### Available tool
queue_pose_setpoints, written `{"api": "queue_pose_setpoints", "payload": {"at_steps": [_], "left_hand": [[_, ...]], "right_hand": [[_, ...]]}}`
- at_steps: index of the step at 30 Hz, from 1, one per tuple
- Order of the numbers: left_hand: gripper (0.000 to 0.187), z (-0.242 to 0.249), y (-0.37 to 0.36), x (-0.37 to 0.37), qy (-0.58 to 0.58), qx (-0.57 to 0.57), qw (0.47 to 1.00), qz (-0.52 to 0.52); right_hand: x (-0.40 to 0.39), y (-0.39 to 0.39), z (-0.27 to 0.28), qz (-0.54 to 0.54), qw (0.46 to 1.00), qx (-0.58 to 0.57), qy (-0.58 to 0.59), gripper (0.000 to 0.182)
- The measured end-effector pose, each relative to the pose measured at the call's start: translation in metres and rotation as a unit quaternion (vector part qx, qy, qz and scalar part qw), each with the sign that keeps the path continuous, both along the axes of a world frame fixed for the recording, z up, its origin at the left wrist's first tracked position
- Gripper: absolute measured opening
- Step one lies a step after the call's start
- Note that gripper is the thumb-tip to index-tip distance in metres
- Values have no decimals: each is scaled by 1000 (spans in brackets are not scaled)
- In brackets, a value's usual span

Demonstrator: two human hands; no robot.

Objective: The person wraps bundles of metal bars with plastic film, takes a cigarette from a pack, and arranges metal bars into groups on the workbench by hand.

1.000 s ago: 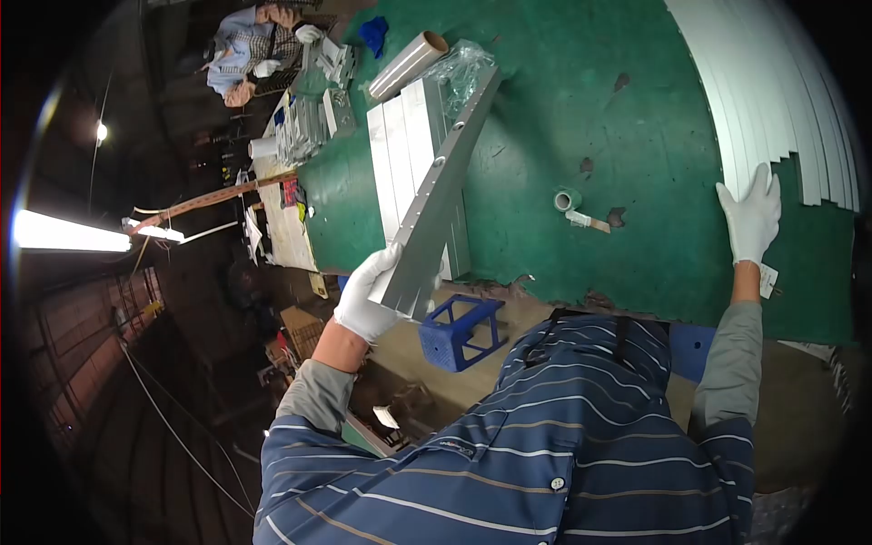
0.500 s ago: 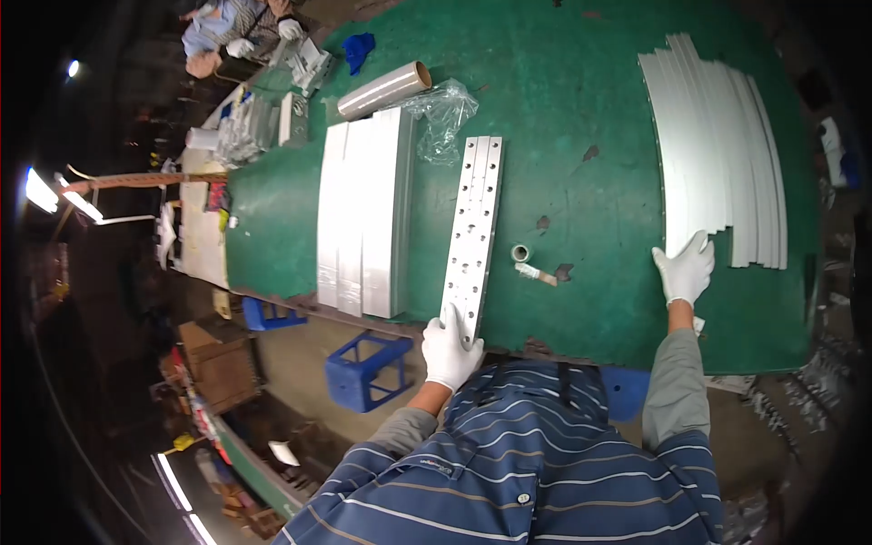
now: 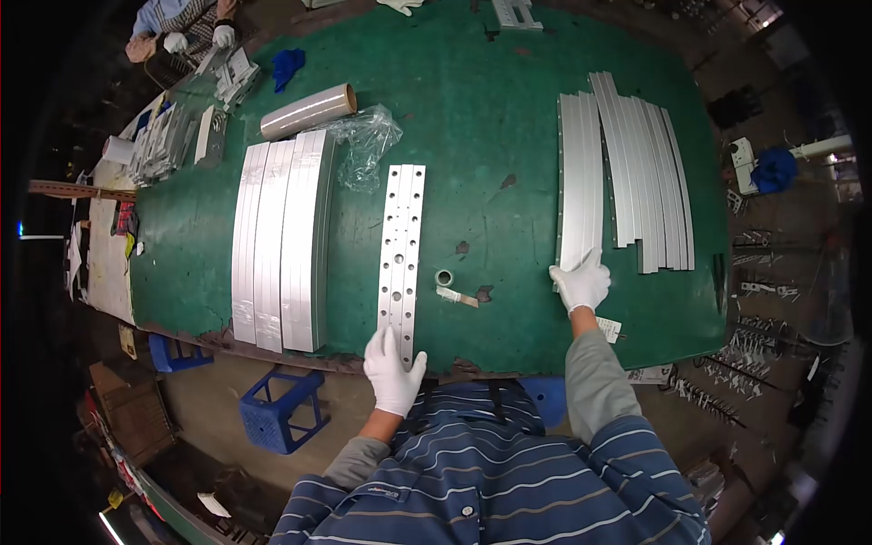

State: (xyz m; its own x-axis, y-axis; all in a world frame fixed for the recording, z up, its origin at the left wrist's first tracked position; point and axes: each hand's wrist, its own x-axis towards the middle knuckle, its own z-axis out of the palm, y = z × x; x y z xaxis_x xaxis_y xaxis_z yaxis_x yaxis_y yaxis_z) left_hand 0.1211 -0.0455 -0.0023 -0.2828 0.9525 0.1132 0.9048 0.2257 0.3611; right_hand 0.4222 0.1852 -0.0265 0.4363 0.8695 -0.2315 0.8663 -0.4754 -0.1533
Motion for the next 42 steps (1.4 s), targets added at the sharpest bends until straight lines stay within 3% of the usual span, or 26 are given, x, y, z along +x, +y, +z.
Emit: {"api": "queue_pose_setpoints", "payload": {"at_steps": [1,3,5,6,8,10,14,18,19,23,25,26,28,30,31,33,34,35,36,38,39,42], "left_hand": [[79,1,10,9,-1,3,1000,-1],[66,3,35,30,-255,-32,961,-103],[65,4,64,64,-515,-151,843,-28],[65,3,78,78,-518,-156,841,-25],[75,-1,107,102,-707,-280,642,93],[67,-9,116,125,-772,-288,560,82],[54,-50,107,143,-783,-334,525,-8],[40,-58,103,137,-826,-363,428,50],[40,-59,100,137,-825,-366,427,53],[38,-62,104,138,-854,-372,355,84],[39,-66,105,137,-856,-375,346,85],[39,-69,106,133,-857,-378,338,87],[41,-71,107,124,-858,-384,327,92],[40,-67,108,118,-852,-384,341,97],[40,-64,111,116,-847,-386,352,97],[40,-56,112,118,-838,-391,368,97],[40,-51,113,120,-840,-387,367,98],[39,-43,111,124,-836,-367,393,108],[37,-35,107,131,-831,-348,417,118],[35,-27,105,138,-820,-302,468,129],[35,-28,101,138,-822,-298,469,128],[32,-38,83,134,-759,-253,591,106]], "right_hand": [[-6,-7,3,-1,1000,3,-1,78],[-20,-29,8,-26,996,7,85,82],[-27,-55,9,-38,985,10,168,87],[-31,-73,14,-39,985,5,165,87],[-41,-103,25,-33,978,30,202,87],[-47,-130,30,-31,979,8,201,92],[-46,-170,13,20,996,-14,85,94],[-8,-186,5,65,971,127,192,79],[-1,-184,2,63,971,124,193,79],[15,-137,-13,-79,890,76,442,54],[10,-112,20,-161,881,-5,445,43],[23,-107,2,-158,881,-8,446,43],[63,-95,-49,-17,965,72,251,40],[77,-72,-35,134,989,42,46,39],[76,-66,-30,136,989,41,48,39],[73,-61,-17,231,954,189,42,47],[51,-63,-3,121,961,118,218,50],[24,-70,9,5,923,39,382,52],[13,-76,-2,-30,902,-25,430,54],[-4,-87,-10,-133,761,-43,634,54],[-6,-88,-7,-129,761,-43,634,54],[-14,-98,5,-138,742,-57,653,46]]}}
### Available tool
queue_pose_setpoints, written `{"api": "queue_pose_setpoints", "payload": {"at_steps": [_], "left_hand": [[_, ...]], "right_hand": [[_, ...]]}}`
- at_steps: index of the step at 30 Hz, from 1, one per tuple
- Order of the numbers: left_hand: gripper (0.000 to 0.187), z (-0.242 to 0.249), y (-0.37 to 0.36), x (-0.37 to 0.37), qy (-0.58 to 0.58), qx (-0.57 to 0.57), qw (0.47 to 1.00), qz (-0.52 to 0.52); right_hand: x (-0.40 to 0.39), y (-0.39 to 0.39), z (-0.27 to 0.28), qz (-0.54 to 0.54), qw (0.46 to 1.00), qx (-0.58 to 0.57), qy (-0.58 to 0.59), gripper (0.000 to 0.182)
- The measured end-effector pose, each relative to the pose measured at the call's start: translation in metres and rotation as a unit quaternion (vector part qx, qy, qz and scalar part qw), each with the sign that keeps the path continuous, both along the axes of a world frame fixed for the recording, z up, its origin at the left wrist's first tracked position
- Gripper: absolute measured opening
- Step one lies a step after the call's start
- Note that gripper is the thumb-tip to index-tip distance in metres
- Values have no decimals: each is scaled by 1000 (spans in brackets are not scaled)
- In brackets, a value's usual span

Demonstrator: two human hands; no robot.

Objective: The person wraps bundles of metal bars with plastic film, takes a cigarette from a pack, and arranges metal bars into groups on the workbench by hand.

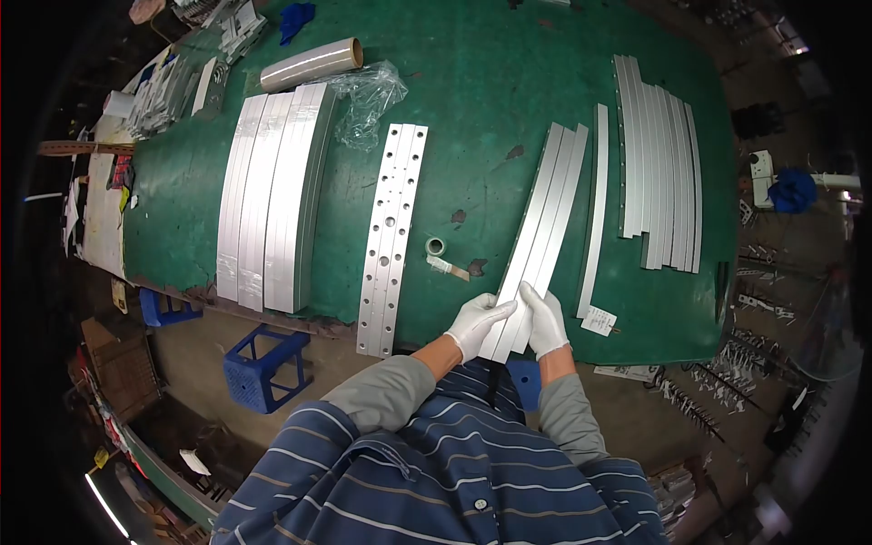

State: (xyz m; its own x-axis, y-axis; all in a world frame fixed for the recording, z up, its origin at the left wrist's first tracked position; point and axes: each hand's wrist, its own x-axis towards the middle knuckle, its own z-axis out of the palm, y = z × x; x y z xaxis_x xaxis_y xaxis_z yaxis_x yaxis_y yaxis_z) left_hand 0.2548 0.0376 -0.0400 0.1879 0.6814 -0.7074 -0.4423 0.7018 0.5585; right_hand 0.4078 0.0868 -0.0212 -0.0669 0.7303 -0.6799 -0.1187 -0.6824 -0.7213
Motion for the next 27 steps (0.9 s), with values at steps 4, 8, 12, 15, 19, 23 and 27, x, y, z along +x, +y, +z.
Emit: {"api": "queue_pose_setpoints", "payload": {"at_steps": [4,8,12,15,19,23,27], "left_hand": [[32,25,-20,-24,-46,-36,998,-3],[35,55,-46,-44,-115,-66,991,-20],[40,63,-73,-65,-44,9,996,-79],[41,42,-87,-87,-119,-53,991,-23],[43,45,-105,-103,-87,-55,994,-44],[45,48,-106,-104,-39,-7,994,-100],[48,37,-110,-115,-47,33,986,-158]], "right_hand": [[7,-44,-15,-59,986,-60,145,39],[1,-76,-8,-77,935,-109,327,33],[-35,-97,22,18,872,-110,476,31],[-55,-118,31,-64,984,-73,152,33],[-86,-140,35,-65,997,-29,-8,36],[-93,-136,42,-21,997,22,-72,38],[-94,-136,40,21,993,47,-103,41]]}}
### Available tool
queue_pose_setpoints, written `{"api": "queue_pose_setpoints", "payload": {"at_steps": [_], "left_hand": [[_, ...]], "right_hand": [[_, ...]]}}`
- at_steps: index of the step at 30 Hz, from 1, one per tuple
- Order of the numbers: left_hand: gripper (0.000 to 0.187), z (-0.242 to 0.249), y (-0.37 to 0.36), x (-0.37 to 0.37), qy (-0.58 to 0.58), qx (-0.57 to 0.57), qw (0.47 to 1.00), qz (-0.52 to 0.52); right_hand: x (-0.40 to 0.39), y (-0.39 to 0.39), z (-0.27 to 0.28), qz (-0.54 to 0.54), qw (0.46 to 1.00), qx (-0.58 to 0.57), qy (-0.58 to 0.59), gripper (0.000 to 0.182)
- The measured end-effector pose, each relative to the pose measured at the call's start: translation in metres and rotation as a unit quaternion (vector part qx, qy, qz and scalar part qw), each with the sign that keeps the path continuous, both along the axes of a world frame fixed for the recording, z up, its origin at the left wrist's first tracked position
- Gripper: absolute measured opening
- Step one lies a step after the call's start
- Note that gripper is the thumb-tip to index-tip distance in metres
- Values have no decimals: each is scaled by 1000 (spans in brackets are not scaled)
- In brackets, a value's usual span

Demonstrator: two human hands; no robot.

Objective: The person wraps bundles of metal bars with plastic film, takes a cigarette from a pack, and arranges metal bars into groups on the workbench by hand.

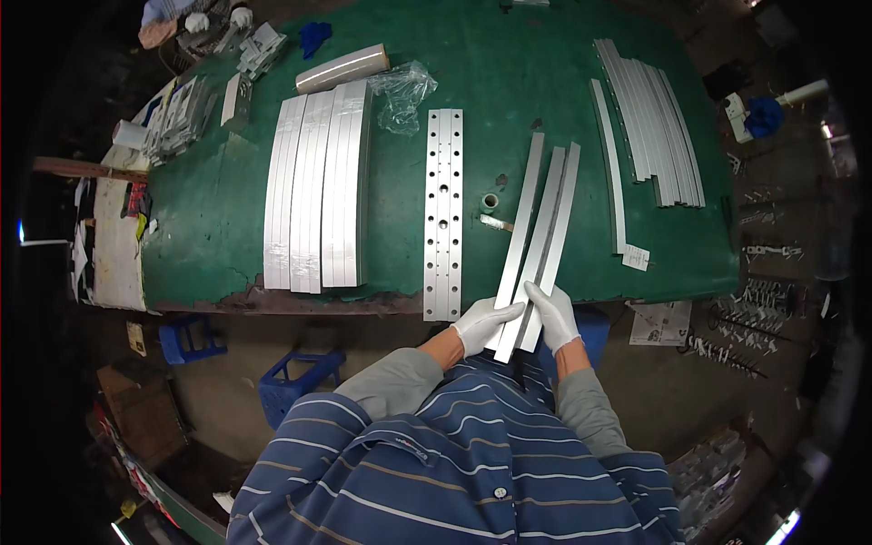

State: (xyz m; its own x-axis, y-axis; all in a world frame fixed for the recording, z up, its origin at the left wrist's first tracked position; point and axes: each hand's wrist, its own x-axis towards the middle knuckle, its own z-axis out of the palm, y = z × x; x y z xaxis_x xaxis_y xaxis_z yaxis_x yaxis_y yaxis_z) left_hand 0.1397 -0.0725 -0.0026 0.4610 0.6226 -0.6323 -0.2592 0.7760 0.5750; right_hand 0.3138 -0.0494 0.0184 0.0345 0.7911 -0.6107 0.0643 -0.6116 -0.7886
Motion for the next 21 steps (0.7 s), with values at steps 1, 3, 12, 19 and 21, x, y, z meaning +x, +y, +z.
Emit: {"api": "queue_pose_setpoints", "payload": {"at_steps": [1,3,12,19,21], "left_hand": [[47,-1,0,-4,-19,-17,1000,0],[47,-1,-1,-6,-63,-57,996,3],[39,21,4,13,-66,-129,989,34],[39,25,8,21,-26,-136,990,3],[40,22,8,23,-27,-128,991,6]], "right_hand": [[-2,-2,-2,-23,999,26,21,42],[2,-10,-3,-68,994,74,54,43],[26,-21,-12,-207,933,-65,288,43],[47,-32,-43,-211,841,-55,495,48],[54,-32,-44,-197,853,-59,480,48]]}}
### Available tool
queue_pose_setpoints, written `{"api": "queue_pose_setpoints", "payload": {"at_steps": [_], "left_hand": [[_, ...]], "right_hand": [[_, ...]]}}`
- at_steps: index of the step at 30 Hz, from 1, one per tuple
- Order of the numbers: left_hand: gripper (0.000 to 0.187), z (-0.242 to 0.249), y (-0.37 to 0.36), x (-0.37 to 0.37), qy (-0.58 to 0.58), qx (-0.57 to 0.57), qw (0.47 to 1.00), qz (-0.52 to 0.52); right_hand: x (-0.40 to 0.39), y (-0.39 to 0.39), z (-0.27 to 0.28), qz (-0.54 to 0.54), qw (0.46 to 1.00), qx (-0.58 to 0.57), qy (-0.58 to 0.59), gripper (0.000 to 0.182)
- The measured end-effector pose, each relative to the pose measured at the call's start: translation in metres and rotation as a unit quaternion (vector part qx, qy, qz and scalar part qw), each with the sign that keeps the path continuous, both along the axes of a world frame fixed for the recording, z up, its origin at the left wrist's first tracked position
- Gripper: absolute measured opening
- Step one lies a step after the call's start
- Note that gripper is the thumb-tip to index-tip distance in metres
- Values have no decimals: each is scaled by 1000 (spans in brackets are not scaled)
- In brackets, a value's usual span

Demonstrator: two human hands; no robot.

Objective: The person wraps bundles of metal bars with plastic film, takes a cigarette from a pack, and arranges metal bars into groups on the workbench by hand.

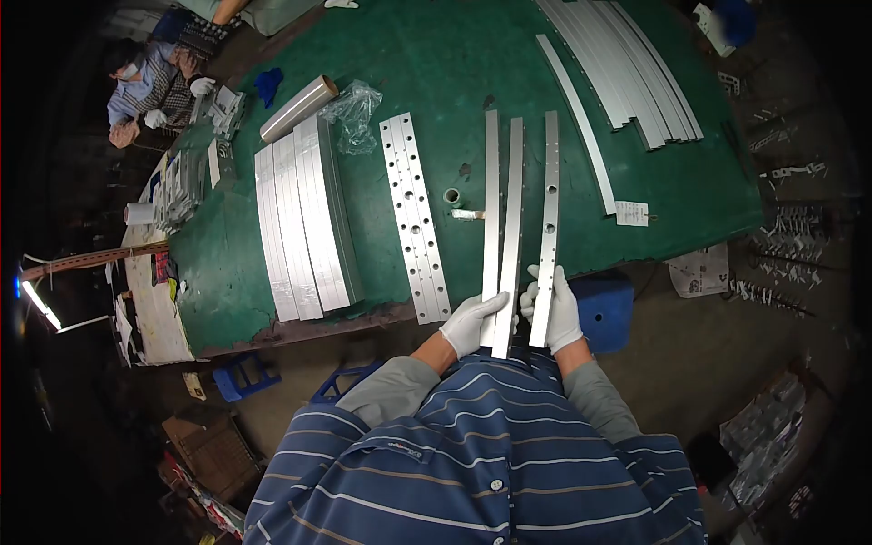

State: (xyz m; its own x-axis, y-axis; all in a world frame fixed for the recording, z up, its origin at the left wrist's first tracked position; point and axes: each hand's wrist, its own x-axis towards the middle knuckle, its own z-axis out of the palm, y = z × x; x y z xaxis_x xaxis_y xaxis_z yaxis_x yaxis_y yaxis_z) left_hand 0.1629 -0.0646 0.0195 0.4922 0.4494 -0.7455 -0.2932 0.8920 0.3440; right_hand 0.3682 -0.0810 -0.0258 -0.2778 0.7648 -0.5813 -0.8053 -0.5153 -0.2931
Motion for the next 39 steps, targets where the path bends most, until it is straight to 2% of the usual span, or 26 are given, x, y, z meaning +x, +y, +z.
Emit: {"api": "queue_pose_setpoints", "payload": {"at_steps": [4,6,8,9,13,19,23,24,28,29,33,39], "left_hand": [[41,-9,-6,7,-3,18,1000,7],[44,-15,-6,13,34,29,999,1],[47,-20,-9,17,71,36,997,-2],[47,-17,-8,18,72,36,997,1],[50,0,-6,22,106,9,994,25],[52,-8,-14,15,120,61,991,-23],[57,-15,-23,16,136,101,985,-36],[57,-15,-23,18,138,101,985,-25],[61,-10,-28,23,260,168,948,-74],[61,-8,-30,22,263,163,949,-60],[59,0,-30,11,310,207,921,-115],[57,24,-34,-29,301,265,916,-14]], "right_hand": [[3,-3,-1,50,998,-2,-49,50],[-11,-2,3,60,964,28,-258,49],[-20,-2,9,71,886,56,-455,49],[-21,0,14,74,886,57,-455,49],[-17,11,40,190,830,67,-519,47],[-7,20,32,233,882,86,-400,43],[-9,38,8,215,949,49,-226,41],[-9,43,3,224,947,54,-225,41],[-17,56,-8,195,977,-14,-88,40],[-21,57,-6,209,974,-13,-88,40],[-31,56,15,173,982,-45,-61,39],[-87,76,63,219,966,20,-132,37]]}}
